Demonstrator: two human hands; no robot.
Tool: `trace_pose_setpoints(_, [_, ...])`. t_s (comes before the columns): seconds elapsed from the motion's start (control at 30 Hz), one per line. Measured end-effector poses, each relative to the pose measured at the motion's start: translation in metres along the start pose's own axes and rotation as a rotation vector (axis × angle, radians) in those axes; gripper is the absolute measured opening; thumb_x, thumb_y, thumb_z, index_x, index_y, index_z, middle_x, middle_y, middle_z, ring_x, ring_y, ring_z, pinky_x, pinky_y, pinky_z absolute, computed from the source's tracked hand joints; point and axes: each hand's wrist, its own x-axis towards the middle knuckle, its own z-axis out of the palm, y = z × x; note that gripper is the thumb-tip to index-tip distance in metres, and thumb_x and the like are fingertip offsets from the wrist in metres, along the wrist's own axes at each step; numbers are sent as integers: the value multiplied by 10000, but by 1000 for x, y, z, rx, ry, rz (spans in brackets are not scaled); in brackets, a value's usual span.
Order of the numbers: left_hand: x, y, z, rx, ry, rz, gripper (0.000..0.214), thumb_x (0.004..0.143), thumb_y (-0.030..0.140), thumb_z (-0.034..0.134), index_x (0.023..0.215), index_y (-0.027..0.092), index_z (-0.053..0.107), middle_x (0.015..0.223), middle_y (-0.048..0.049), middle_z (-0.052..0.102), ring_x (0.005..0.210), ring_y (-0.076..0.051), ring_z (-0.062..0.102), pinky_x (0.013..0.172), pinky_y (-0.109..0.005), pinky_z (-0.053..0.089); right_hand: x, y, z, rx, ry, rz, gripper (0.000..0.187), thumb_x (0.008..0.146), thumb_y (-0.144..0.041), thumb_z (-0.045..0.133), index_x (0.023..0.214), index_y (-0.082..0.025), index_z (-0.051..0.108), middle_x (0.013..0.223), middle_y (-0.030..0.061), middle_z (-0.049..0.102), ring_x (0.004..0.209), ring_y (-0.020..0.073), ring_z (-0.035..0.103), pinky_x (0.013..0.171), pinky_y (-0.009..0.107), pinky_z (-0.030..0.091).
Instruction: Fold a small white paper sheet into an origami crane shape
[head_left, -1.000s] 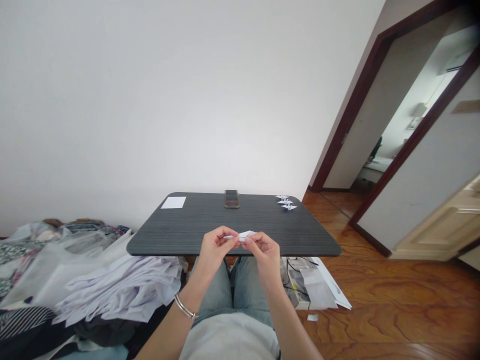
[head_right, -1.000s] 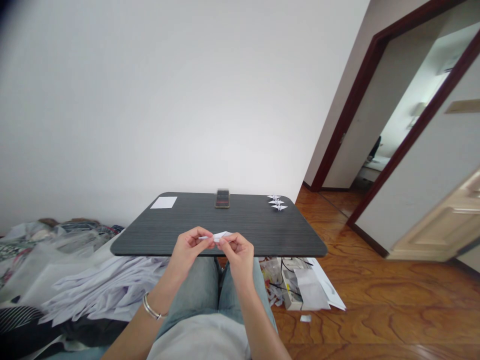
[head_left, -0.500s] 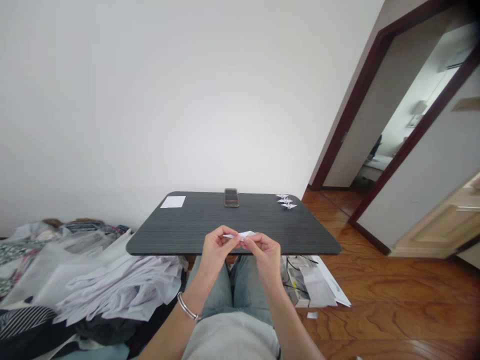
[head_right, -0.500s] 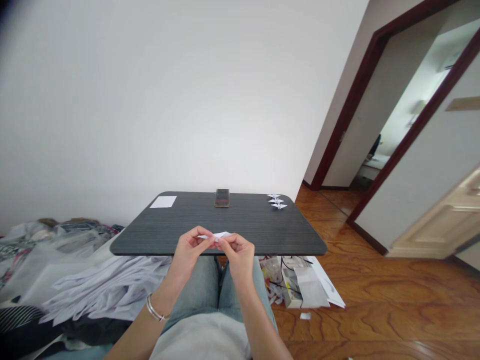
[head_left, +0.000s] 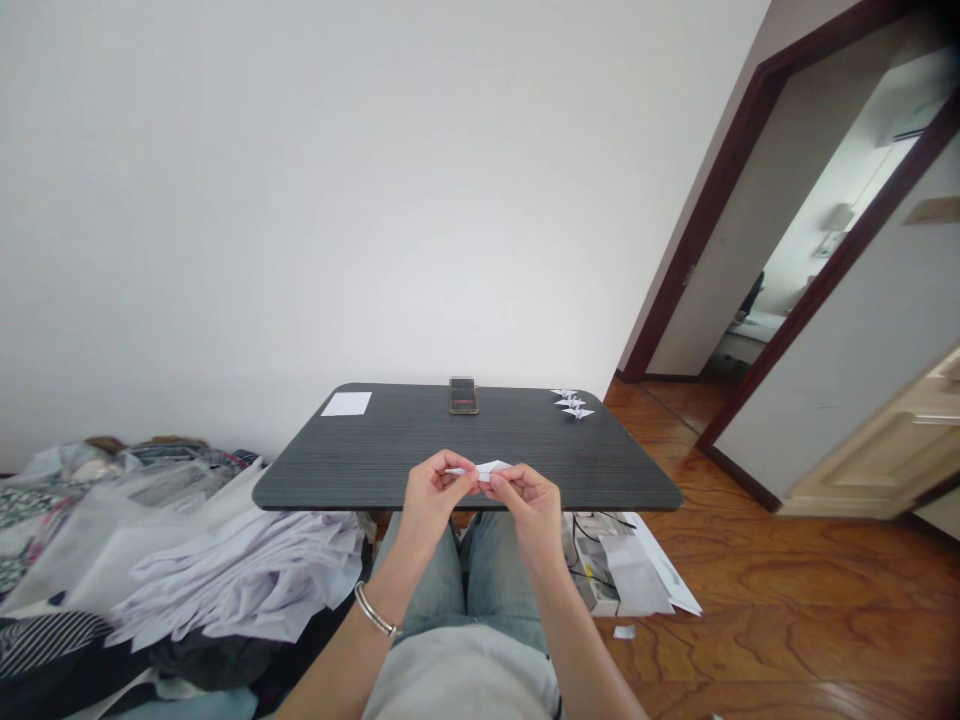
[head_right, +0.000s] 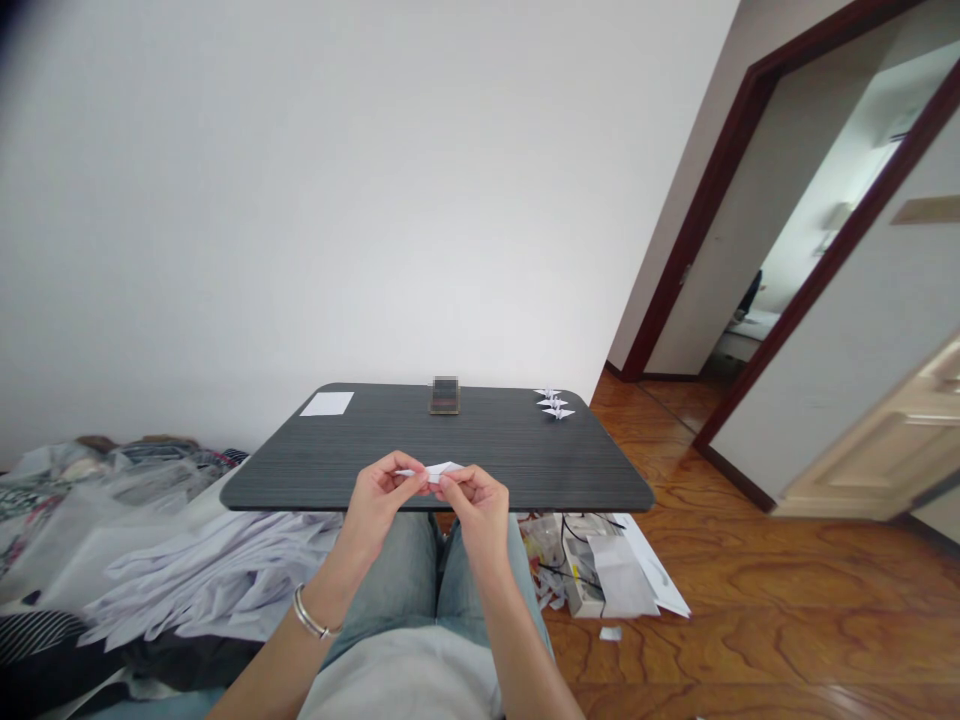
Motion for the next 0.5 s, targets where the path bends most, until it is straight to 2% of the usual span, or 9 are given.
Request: trace_pose_setpoints(0.5, [0, -5, 1, 14, -19, 20, 156, 640, 240, 705, 690, 136, 601, 609, 12, 640, 575, -118, 628, 604, -216, 505, 2, 2, 1, -19, 36, -25, 174, 647, -264, 730, 657, -163, 589, 615, 8, 679, 546, 131, 640, 549, 236, 528])
